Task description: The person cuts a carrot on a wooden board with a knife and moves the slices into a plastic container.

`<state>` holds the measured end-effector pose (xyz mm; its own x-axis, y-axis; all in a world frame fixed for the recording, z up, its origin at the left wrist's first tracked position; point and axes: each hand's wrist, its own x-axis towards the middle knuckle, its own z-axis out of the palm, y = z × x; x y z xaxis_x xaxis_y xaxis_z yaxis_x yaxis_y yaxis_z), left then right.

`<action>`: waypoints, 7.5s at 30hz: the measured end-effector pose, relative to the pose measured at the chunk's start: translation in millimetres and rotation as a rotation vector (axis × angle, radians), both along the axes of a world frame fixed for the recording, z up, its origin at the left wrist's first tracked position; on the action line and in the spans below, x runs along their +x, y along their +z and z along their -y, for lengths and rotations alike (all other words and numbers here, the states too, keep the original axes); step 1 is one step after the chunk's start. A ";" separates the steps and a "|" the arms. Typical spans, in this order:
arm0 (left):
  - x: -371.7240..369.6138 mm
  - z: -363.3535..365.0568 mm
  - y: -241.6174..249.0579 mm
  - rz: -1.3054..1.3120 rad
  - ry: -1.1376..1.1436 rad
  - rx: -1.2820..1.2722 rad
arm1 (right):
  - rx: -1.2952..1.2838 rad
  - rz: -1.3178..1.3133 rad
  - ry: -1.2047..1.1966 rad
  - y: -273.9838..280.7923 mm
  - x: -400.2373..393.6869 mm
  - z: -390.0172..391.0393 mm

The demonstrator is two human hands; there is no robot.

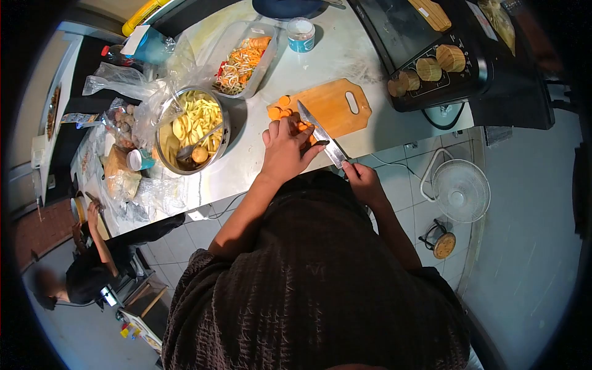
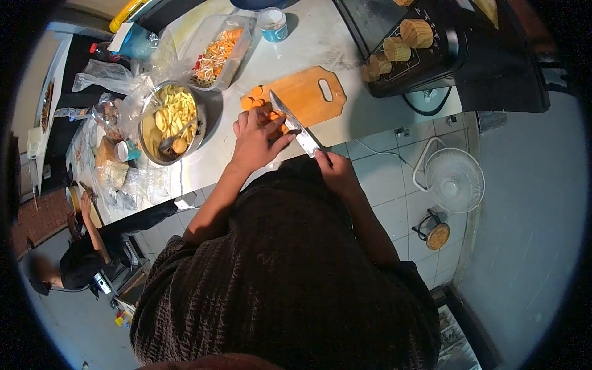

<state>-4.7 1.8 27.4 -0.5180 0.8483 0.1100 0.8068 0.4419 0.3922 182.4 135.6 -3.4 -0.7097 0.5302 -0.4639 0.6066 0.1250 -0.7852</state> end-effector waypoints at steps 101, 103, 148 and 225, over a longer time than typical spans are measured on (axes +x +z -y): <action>8.3 -57.8 -25.7 -0.029 0.409 0.166 | 0.391 -0.097 0.246 17.7 -16.9 -81.2; 8.6 -58.8 -25.1 -0.014 0.415 0.160 | 0.391 -0.061 0.239 19.9 -19.2 -79.8; 1.0 -58.4 -27.5 0.021 0.381 0.205 | 0.563 0.085 0.362 27.1 -31.0 -45.8; 2.4 -56.5 -15.6 -0.176 0.441 0.092 | 0.523 0.070 0.362 42.9 -9.8 -62.8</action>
<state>-2.3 58.4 11.9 -0.7929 0.5344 0.2928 0.6079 0.7265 0.3203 172.7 198.4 39.5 -0.8637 0.4316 -0.2603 0.5018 0.6872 -0.5253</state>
